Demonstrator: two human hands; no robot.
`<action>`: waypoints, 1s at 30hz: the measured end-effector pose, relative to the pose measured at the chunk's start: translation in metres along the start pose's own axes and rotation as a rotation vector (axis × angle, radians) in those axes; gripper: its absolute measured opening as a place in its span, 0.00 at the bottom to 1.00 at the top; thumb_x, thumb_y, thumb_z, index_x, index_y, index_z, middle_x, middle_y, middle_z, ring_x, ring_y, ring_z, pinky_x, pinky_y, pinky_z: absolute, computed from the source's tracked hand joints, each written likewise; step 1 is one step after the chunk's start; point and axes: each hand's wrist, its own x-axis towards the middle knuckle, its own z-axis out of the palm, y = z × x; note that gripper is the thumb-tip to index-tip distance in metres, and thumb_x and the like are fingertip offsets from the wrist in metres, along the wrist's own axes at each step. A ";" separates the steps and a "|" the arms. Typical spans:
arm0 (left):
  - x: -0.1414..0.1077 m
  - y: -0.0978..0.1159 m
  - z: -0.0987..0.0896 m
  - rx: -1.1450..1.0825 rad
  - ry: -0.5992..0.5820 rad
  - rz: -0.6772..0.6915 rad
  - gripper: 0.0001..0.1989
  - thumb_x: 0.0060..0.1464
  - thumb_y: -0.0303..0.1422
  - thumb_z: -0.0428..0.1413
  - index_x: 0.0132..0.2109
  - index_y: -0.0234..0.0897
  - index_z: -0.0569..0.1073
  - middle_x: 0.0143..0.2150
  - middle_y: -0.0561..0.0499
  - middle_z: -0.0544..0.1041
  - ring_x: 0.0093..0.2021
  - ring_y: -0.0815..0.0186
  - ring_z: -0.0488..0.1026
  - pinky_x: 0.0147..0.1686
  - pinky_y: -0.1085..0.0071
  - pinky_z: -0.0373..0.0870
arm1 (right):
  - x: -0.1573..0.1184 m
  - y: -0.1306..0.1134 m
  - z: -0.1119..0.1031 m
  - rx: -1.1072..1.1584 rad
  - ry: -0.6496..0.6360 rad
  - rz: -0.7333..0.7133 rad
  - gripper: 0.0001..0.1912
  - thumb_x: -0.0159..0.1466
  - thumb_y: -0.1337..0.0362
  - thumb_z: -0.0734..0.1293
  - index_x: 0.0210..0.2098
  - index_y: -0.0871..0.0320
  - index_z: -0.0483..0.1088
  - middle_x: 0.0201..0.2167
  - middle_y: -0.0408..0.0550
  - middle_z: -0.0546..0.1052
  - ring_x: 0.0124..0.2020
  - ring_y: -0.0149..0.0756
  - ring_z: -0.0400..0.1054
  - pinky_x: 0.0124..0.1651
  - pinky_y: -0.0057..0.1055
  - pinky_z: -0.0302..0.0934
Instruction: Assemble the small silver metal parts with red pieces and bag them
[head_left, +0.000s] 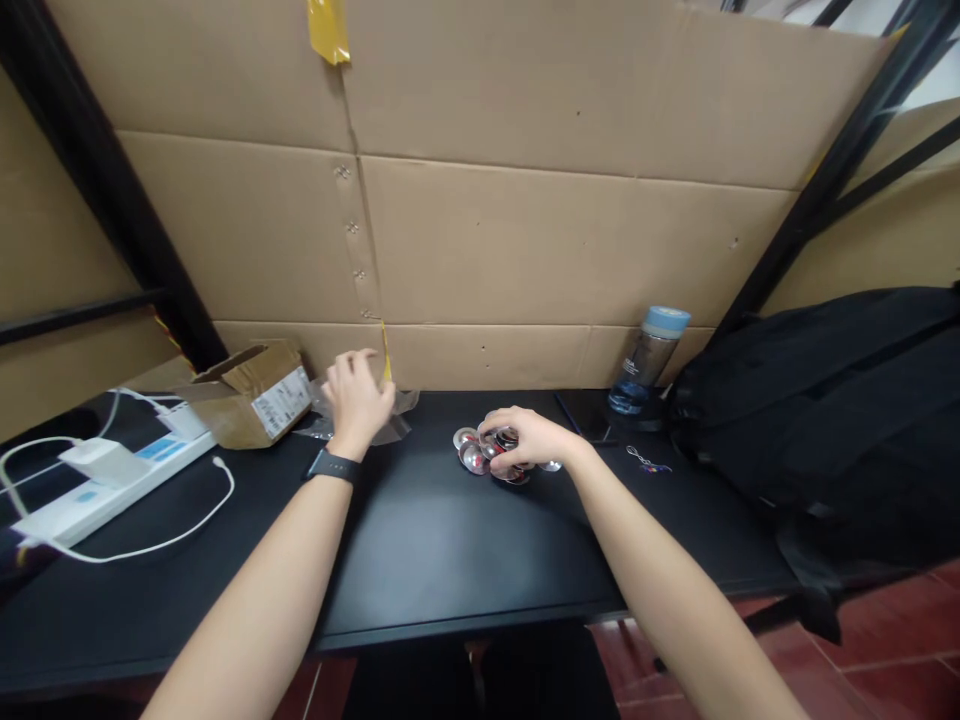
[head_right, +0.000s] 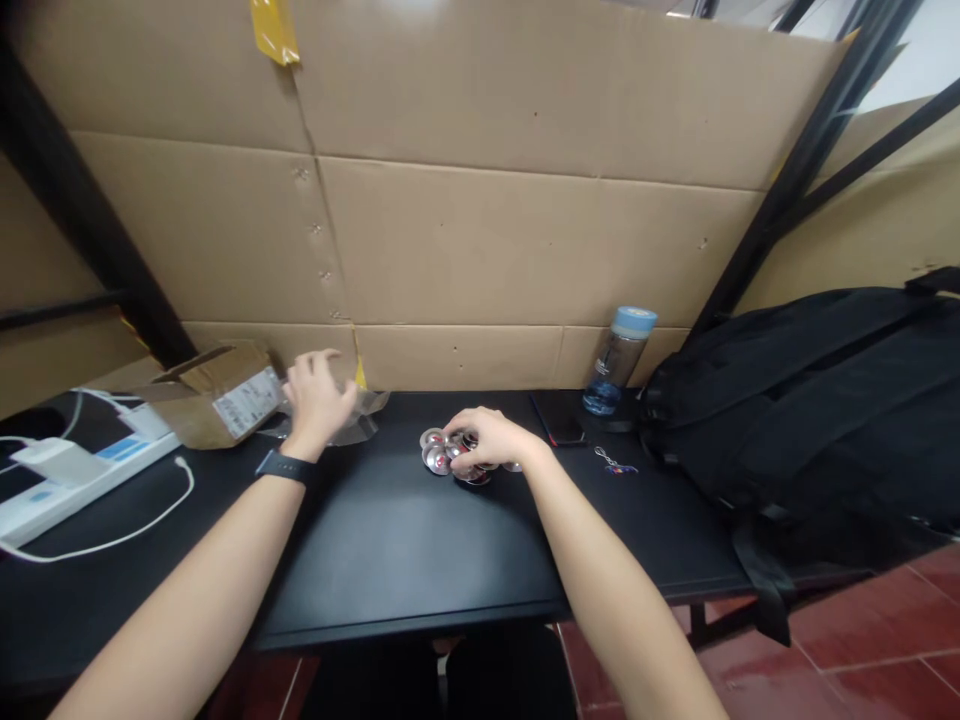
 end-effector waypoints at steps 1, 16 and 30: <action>-0.003 0.009 0.002 -0.044 -0.035 0.058 0.21 0.55 0.33 0.56 0.56 0.39 0.68 0.57 0.37 0.68 0.57 0.45 0.65 0.54 0.51 0.63 | 0.000 -0.004 0.008 -0.050 0.014 -0.014 0.27 0.52 0.54 0.78 0.52 0.47 0.76 0.52 0.48 0.77 0.54 0.48 0.68 0.54 0.40 0.56; -0.026 0.038 0.017 -0.547 -0.579 0.402 0.08 0.55 0.31 0.54 0.40 0.39 0.77 0.39 0.50 0.80 0.41 0.61 0.76 0.45 0.66 0.70 | 0.006 -0.012 0.032 0.125 0.258 -0.011 0.23 0.51 0.65 0.74 0.47 0.50 0.75 0.43 0.43 0.82 0.46 0.40 0.75 0.56 0.38 0.59; -0.050 0.057 0.037 -1.036 -0.937 0.146 0.17 0.55 0.42 0.62 0.46 0.35 0.76 0.39 0.45 0.81 0.38 0.62 0.79 0.40 0.66 0.74 | 0.011 -0.002 0.031 0.728 0.480 -0.030 0.23 0.52 0.65 0.73 0.47 0.57 0.72 0.45 0.49 0.75 0.46 0.38 0.75 0.52 0.36 0.68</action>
